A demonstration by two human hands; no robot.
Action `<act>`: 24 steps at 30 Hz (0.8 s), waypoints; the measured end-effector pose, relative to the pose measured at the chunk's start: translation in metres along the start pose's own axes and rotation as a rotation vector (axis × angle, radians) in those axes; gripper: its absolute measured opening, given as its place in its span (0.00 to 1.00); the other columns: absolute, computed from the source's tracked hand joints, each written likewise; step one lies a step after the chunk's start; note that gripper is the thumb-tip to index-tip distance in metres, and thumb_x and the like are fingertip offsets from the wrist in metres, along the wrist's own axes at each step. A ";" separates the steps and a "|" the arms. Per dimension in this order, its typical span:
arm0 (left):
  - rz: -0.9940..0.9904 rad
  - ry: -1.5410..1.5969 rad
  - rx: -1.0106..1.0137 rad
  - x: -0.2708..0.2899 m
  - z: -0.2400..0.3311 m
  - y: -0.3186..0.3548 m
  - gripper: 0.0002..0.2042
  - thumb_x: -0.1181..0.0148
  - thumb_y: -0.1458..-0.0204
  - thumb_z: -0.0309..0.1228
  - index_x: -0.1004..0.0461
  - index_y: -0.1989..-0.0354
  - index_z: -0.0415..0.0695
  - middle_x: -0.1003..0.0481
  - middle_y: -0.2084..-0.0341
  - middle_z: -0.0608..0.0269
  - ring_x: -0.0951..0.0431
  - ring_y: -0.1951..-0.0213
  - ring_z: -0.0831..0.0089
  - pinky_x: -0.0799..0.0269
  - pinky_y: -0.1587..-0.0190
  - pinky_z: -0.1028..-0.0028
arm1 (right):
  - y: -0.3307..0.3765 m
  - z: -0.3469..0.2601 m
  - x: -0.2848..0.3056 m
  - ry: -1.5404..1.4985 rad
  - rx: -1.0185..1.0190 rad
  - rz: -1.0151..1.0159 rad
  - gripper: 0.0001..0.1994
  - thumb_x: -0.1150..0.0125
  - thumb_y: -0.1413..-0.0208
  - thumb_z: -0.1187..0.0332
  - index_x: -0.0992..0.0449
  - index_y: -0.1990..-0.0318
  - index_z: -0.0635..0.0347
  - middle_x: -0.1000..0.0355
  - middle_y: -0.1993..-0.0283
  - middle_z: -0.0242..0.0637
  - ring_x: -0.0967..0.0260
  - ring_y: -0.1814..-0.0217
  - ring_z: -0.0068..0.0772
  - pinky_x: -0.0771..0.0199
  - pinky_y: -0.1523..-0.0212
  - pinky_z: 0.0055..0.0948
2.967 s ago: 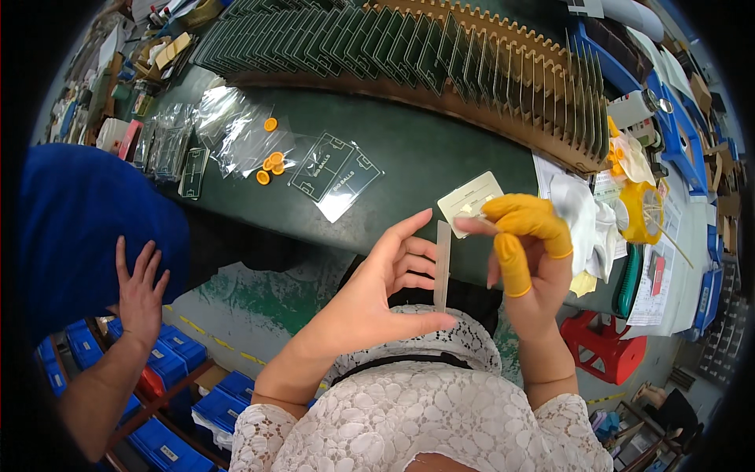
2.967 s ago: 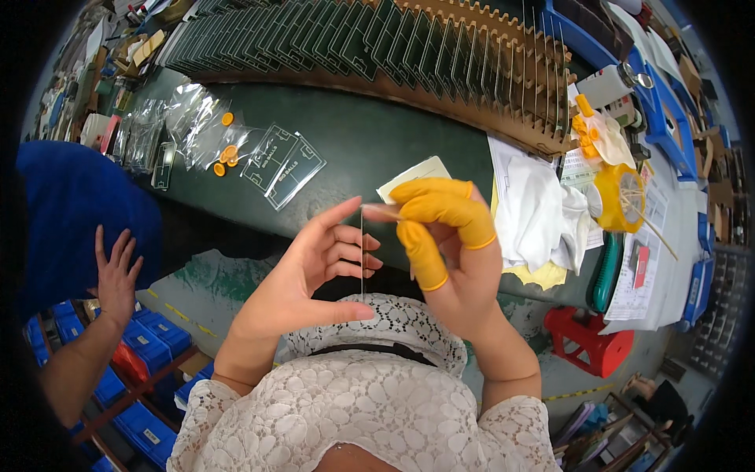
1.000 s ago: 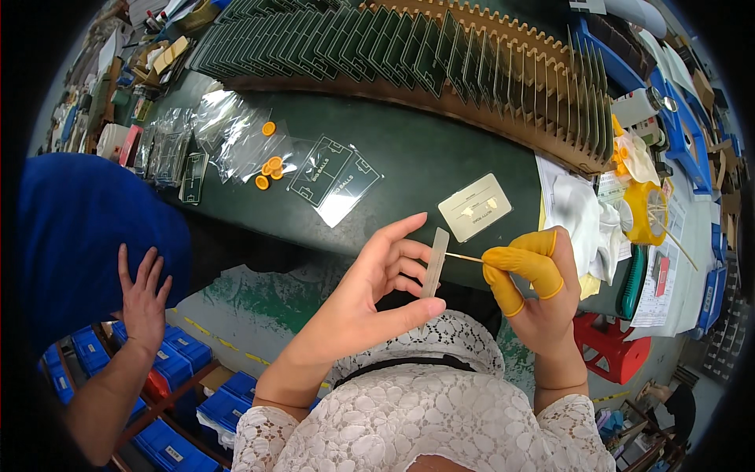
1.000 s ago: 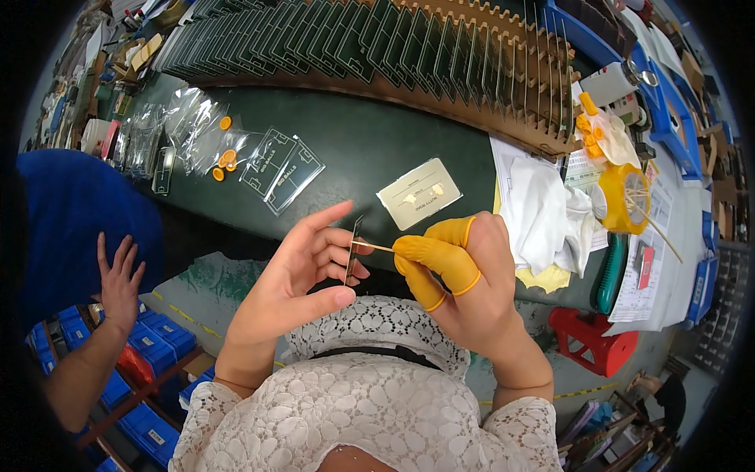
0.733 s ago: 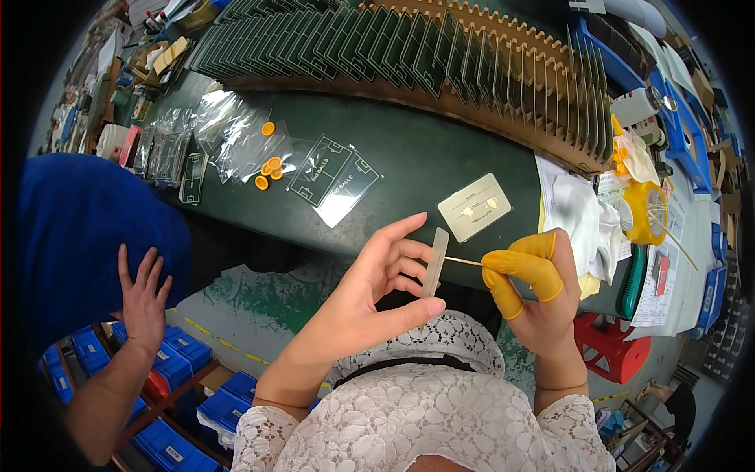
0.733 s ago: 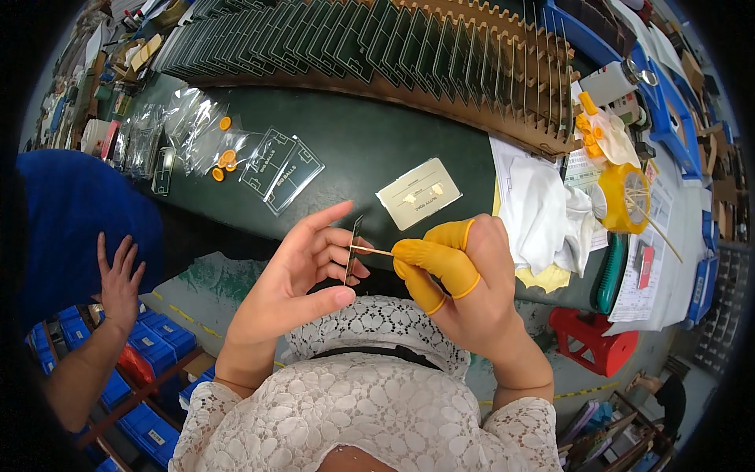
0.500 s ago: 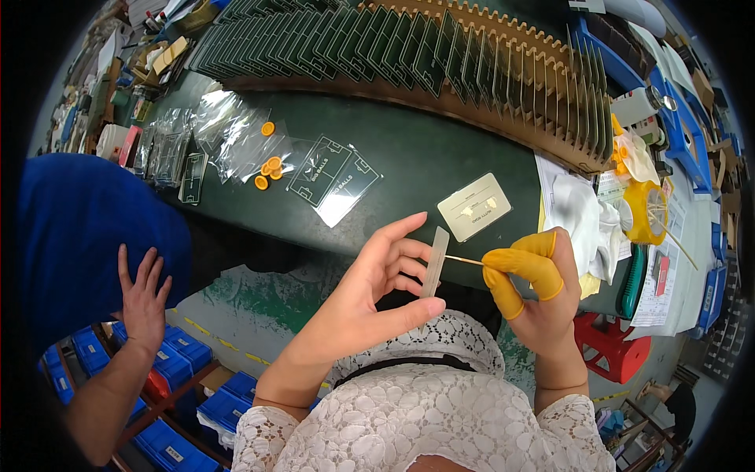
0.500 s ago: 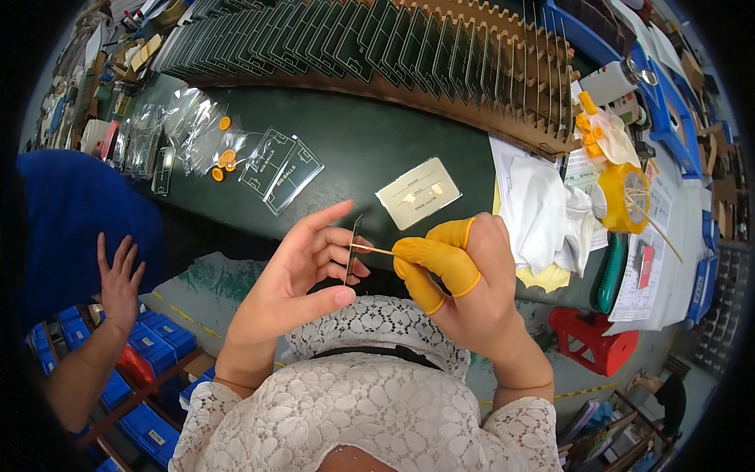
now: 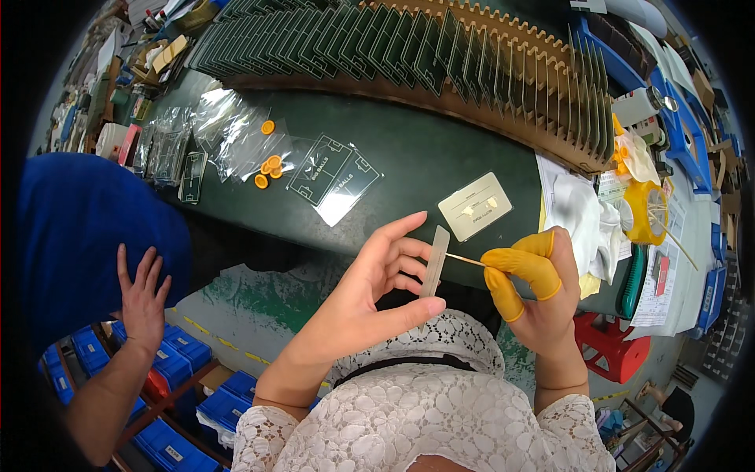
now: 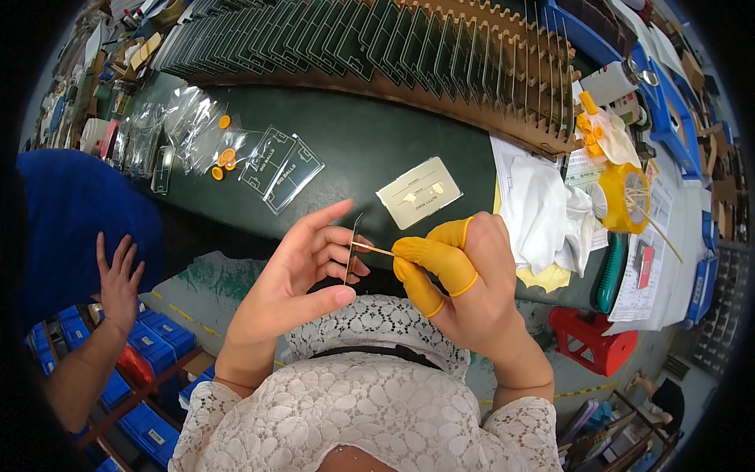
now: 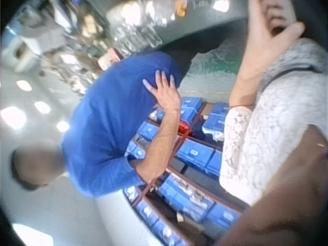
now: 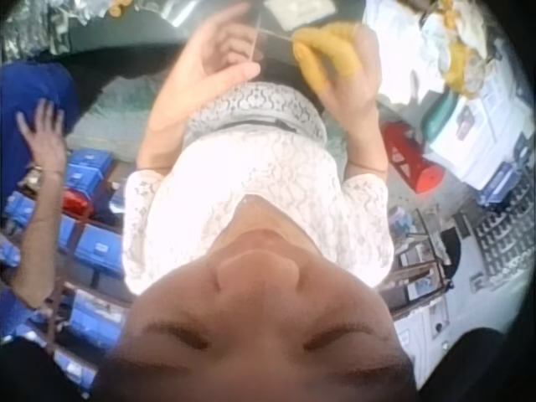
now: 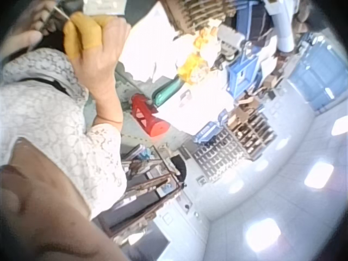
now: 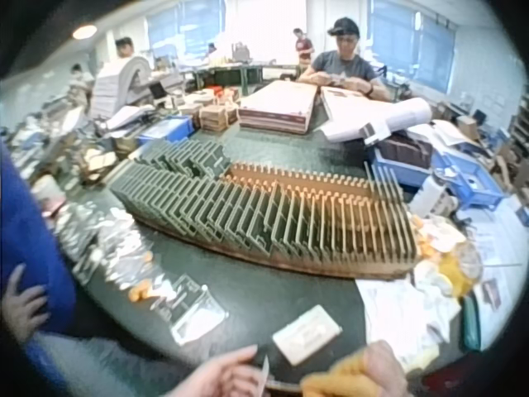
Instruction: The person applies a substance to small rectangular cards using a wooden stick. They hold the card in their left hand and use the stick in their right hand to spread the substance across the surface. The person wipes the stick on a white cloth and continues the process on another card.
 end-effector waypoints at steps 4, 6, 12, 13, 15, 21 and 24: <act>-0.008 -0.003 0.000 0.000 0.000 -0.001 0.40 0.36 0.51 0.20 0.49 0.30 0.38 0.31 0.46 0.55 0.26 0.51 0.70 0.30 0.49 0.73 | 0.001 0.001 -0.001 0.001 0.001 -0.011 0.15 0.27 0.58 0.75 0.22 0.61 0.60 0.33 0.70 0.35 0.40 0.71 0.36 0.45 0.71 0.33; -0.009 0.002 0.000 0.000 -0.001 -0.001 0.40 0.36 0.51 0.20 0.49 0.30 0.39 0.31 0.46 0.54 0.26 0.51 0.70 0.30 0.49 0.73 | 0.001 0.000 -0.001 -0.005 0.003 -0.015 0.15 0.27 0.58 0.75 0.22 0.61 0.60 0.33 0.70 0.35 0.40 0.71 0.36 0.45 0.71 0.33; -0.013 -0.006 -0.004 0.000 -0.002 -0.001 0.40 0.35 0.51 0.20 0.49 0.29 0.39 0.31 0.46 0.53 0.27 0.51 0.70 0.30 0.49 0.73 | 0.000 0.000 -0.001 0.008 0.002 -0.014 0.14 0.27 0.58 0.75 0.22 0.61 0.59 0.33 0.69 0.35 0.40 0.71 0.37 0.44 0.71 0.34; -0.014 -0.010 -0.007 0.000 -0.002 -0.001 0.40 0.35 0.51 0.20 0.49 0.29 0.39 0.31 0.46 0.53 0.27 0.51 0.70 0.30 0.49 0.73 | -0.001 0.000 -0.001 0.010 0.002 -0.016 0.14 0.27 0.58 0.75 0.22 0.61 0.59 0.33 0.69 0.35 0.40 0.71 0.37 0.44 0.71 0.34; -0.011 -0.010 -0.007 0.001 -0.001 -0.001 0.40 0.35 0.51 0.20 0.50 0.29 0.39 0.32 0.46 0.53 0.27 0.51 0.69 0.30 0.49 0.73 | -0.001 0.000 -0.002 0.014 0.002 -0.019 0.14 0.27 0.58 0.75 0.22 0.61 0.59 0.33 0.69 0.35 0.40 0.71 0.37 0.43 0.71 0.33; 0.029 0.018 0.006 0.005 -0.002 -0.001 0.39 0.35 0.51 0.21 0.49 0.30 0.38 0.31 0.47 0.51 0.27 0.51 0.69 0.30 0.48 0.72 | 0.001 0.009 0.004 -0.014 -0.079 0.003 0.14 0.28 0.58 0.76 0.22 0.61 0.60 0.32 0.69 0.36 0.38 0.70 0.38 0.42 0.69 0.33; 0.082 0.046 -0.011 0.014 -0.001 0.000 0.38 0.36 0.50 0.23 0.48 0.30 0.38 0.31 0.47 0.51 0.26 0.51 0.68 0.30 0.47 0.71 | 0.006 0.033 0.007 0.118 -0.151 0.077 0.14 0.29 0.59 0.77 0.23 0.62 0.60 0.32 0.68 0.37 0.38 0.68 0.39 0.41 0.67 0.34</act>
Point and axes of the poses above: each hand's wrist, its own y-axis away from the middle knuckle, its own x-axis out of the back of the hand, z = x × y, the point moved 10 cm from there along -y, towards the middle knuckle
